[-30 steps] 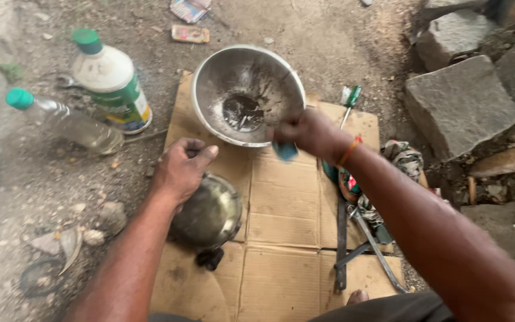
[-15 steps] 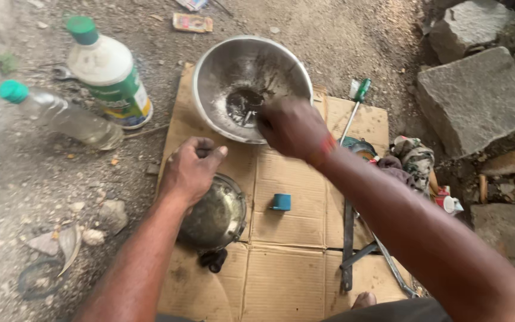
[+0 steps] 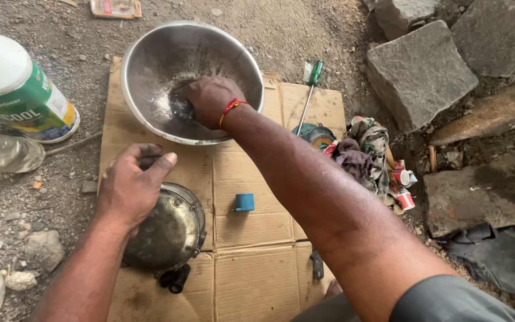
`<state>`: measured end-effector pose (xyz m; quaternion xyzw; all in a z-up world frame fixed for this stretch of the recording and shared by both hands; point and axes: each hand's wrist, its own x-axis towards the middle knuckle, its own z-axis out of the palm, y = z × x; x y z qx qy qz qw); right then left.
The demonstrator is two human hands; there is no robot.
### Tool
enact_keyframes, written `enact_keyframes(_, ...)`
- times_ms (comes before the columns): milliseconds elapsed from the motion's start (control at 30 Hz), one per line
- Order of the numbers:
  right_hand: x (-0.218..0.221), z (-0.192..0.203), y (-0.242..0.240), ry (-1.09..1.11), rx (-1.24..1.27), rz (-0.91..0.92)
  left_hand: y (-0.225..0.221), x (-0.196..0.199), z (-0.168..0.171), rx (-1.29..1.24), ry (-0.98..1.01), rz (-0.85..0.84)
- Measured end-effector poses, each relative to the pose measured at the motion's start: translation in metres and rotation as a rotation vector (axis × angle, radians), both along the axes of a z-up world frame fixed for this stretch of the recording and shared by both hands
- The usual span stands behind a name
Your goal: The person wipes a metal bowl with a cloth, then uses a screwdriver to remove and replace screws on a mechanical housing while sitting on a cardboard sheet.
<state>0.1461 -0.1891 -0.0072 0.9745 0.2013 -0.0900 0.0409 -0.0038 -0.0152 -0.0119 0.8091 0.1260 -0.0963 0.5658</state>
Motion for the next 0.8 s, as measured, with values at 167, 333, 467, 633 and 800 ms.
enact_keyframes(167, 0.004, -0.020, 0.002, 0.007, -0.054, 0.050, 0.008, -0.004, -0.014, 0.040, -0.054, 0.002)
enact_keyframes(333, -0.024, 0.024, -0.010, 0.048, 0.100, -0.100, 0.000, 0.005, -0.024, -0.039, -0.053, 0.031)
enact_keyframes(467, -0.089, 0.073, -0.027, 0.058, 0.166, 0.066, 0.008, 0.002, -0.017, -0.009, -0.049, 0.020)
enact_keyframes(633, -0.164, 0.047, -0.062, 0.259, 0.088, 0.151, 0.009, -0.002, -0.014, 0.078, 0.071, 0.020)
enact_keyframes(800, -0.182, 0.031, -0.071, 0.207, 0.233, 0.238, 0.010, 0.003, -0.023, 0.003, -0.062, 0.046)
